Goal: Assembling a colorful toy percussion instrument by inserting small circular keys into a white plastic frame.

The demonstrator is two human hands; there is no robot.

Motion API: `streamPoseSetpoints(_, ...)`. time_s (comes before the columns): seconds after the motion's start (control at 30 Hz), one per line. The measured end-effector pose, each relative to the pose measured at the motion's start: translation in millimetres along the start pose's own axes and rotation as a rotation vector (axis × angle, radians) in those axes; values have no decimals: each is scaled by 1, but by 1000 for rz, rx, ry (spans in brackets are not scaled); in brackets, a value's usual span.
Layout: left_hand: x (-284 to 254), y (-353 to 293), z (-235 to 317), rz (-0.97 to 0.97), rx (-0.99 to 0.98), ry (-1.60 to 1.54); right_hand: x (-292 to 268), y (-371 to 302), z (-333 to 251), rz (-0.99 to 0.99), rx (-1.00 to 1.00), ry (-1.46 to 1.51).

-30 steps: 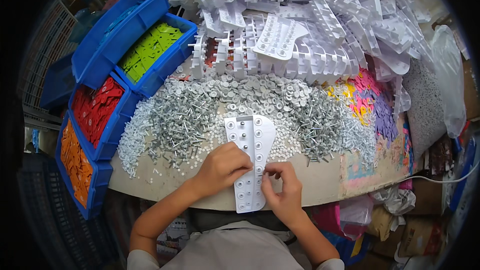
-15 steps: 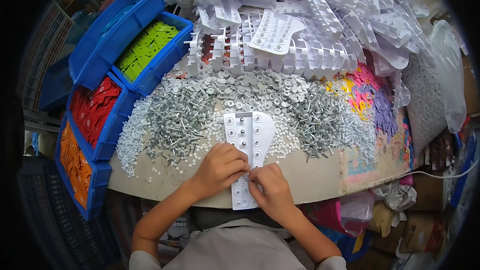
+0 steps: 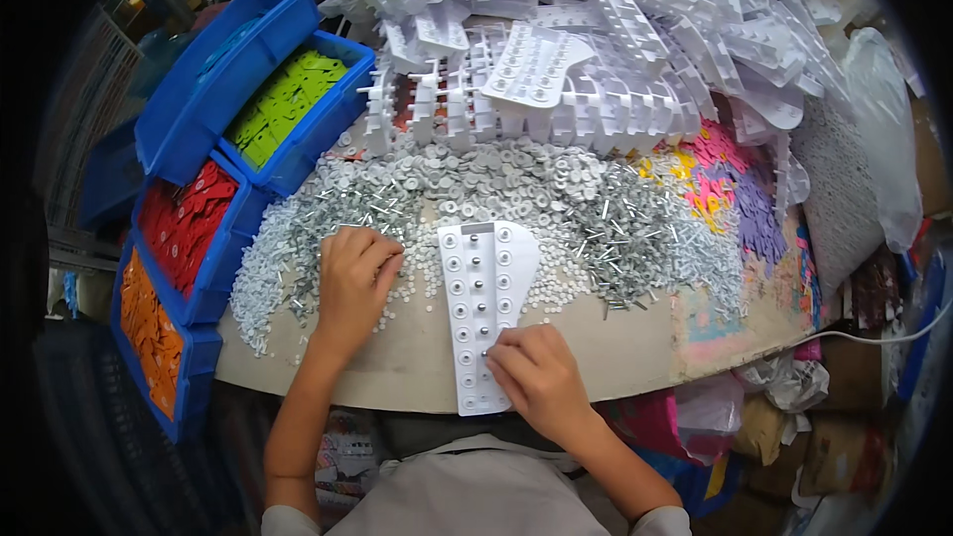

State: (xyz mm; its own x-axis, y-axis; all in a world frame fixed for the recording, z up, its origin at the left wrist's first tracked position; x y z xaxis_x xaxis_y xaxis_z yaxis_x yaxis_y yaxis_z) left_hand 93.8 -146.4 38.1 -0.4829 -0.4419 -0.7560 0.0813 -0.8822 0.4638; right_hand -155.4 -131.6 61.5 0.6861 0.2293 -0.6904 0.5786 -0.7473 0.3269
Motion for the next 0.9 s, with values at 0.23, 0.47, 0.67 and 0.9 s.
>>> streamPoseSetpoints(0.23, 17, 5, -4, -125, 175, 151, -55, -16, 58, 207, 330, -380)
streamPoseSetpoints(0.47, 22, 6, -8, -145, 148, 117, -47, -37, 92, 161, 478, -536)
streamPoseSetpoints(0.67, 10, 8, 0, -84, 122, -157, -47, -32, 79, 248, 475, -337)
streamPoseSetpoints(0.9, -3, -8, 35, -136, -66, -552, -18, -25, 18, 188, 452, 305)
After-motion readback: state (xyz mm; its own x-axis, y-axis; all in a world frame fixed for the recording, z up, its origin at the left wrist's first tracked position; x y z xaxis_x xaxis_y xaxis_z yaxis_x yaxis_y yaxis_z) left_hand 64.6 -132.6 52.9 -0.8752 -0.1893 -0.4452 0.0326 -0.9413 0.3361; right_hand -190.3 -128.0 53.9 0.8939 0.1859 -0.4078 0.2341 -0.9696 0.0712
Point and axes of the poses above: each hand's wrist, its own y-axis towards the middle knuckle, its own x-axis out of the palm, z = x × y, the point moved 4 cm from there along y, towards the middle knuckle, and after that the axes turned 3 degrees about z, right-handed, at the moved point
